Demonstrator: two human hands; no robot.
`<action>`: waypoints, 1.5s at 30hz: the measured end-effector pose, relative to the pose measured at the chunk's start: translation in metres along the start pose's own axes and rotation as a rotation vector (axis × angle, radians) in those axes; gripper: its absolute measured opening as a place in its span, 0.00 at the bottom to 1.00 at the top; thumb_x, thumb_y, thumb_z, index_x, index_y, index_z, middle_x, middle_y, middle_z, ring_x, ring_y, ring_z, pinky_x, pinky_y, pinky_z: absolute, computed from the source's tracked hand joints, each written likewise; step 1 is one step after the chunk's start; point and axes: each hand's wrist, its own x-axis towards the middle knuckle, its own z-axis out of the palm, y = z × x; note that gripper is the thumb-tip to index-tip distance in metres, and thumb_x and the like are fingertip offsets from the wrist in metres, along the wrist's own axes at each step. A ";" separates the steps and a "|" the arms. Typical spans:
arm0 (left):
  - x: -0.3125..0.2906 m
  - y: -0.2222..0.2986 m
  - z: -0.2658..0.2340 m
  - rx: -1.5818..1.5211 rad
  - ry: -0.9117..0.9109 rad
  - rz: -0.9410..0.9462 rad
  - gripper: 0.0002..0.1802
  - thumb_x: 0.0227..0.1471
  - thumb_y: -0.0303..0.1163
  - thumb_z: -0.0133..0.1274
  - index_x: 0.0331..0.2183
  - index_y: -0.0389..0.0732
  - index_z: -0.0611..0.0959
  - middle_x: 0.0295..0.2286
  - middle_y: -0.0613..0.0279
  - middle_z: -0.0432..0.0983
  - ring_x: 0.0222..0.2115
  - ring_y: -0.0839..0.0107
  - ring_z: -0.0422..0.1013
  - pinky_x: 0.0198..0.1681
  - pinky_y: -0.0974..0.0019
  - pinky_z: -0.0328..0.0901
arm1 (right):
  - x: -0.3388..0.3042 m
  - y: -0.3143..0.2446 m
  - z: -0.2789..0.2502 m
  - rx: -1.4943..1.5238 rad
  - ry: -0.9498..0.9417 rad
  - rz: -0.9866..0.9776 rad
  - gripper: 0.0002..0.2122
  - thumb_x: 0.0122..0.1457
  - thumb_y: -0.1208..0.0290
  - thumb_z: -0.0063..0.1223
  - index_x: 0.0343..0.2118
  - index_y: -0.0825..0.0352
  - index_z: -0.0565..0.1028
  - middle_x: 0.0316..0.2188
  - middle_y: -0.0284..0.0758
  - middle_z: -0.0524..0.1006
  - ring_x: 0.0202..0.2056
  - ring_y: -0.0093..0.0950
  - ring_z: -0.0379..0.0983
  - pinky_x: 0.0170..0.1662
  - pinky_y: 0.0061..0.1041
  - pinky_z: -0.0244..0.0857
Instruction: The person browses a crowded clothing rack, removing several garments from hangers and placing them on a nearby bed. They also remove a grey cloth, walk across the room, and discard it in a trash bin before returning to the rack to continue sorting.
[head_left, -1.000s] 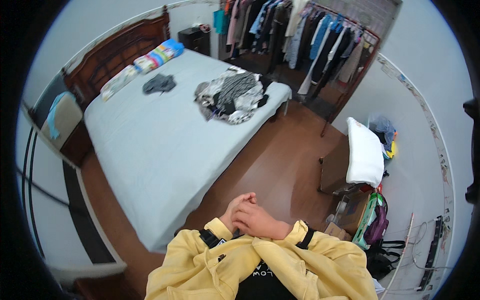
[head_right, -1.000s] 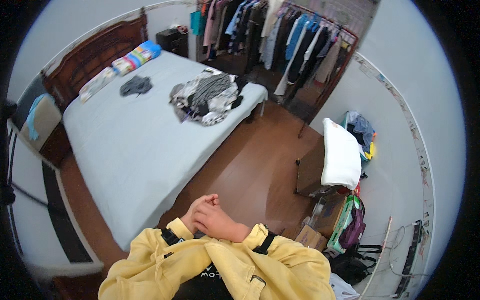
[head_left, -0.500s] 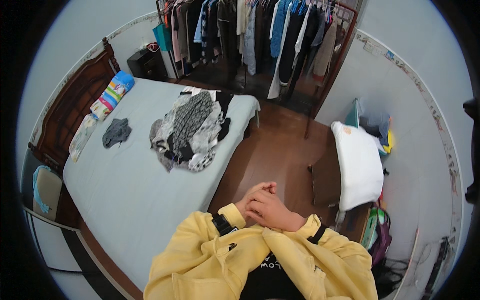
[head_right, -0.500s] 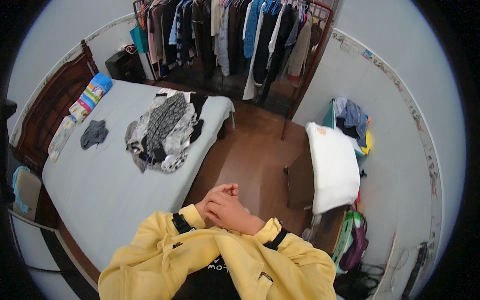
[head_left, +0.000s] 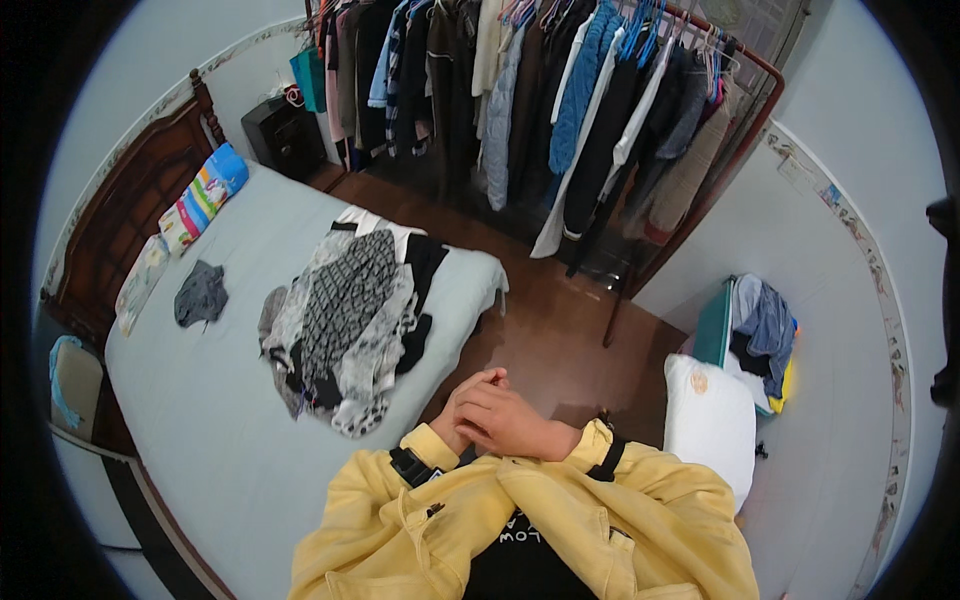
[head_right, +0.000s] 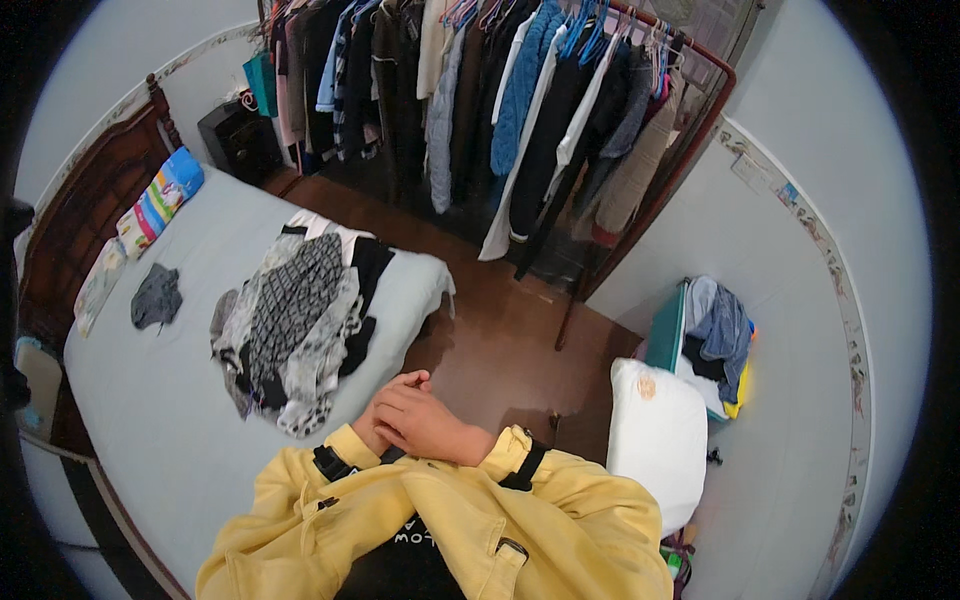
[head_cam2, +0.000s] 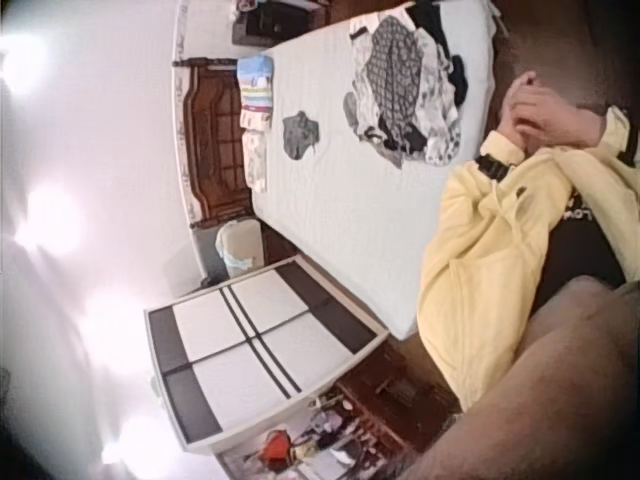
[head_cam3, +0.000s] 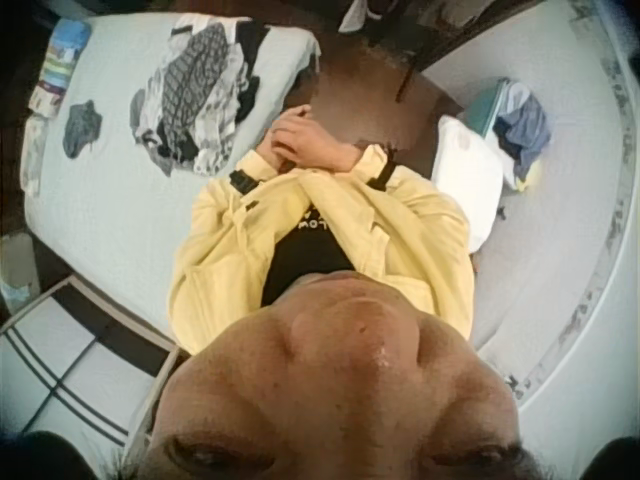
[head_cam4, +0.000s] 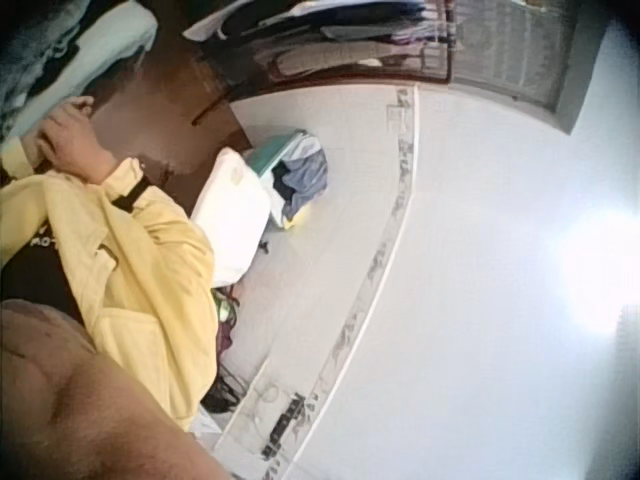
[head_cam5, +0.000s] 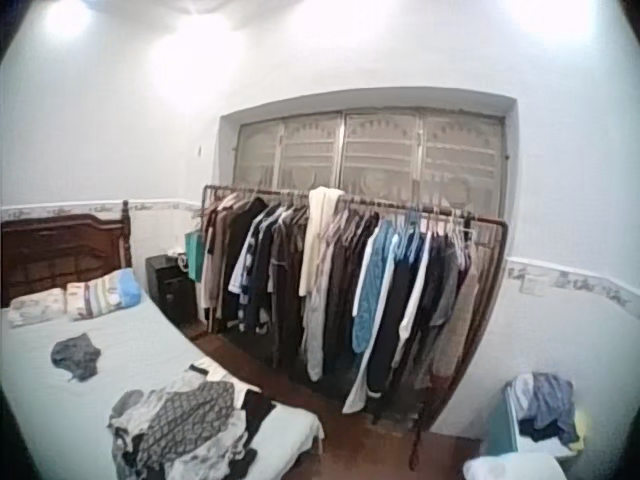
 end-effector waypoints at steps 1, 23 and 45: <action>0.026 0.018 0.002 -0.075 0.024 -0.078 0.09 0.65 0.37 0.51 0.40 0.41 0.78 0.32 0.65 0.73 0.35 0.72 0.70 0.42 0.70 0.66 | 0.015 0.021 -0.005 -0.008 0.001 -0.007 0.08 0.54 0.72 0.63 0.34 0.65 0.75 0.37 0.36 0.74 0.41 0.37 0.72 0.46 0.34 0.67; 0.466 0.211 0.060 -0.195 -0.051 -0.081 0.09 0.62 0.36 0.51 0.39 0.42 0.81 0.30 0.61 0.79 0.32 0.66 0.75 0.40 0.63 0.71 | 0.208 0.386 -0.207 -0.051 -0.021 0.092 0.10 0.55 0.73 0.63 0.40 0.64 0.76 0.35 0.40 0.76 0.40 0.41 0.75 0.44 0.35 0.70; 0.616 0.337 0.072 -0.029 0.071 0.341 0.08 0.61 0.32 0.50 0.38 0.39 0.80 0.24 0.64 0.75 0.24 0.72 0.71 0.29 0.69 0.67 | 0.297 0.553 -0.332 0.065 -0.334 0.110 0.07 0.55 0.77 0.62 0.36 0.68 0.78 0.32 0.39 0.78 0.36 0.42 0.77 0.40 0.34 0.71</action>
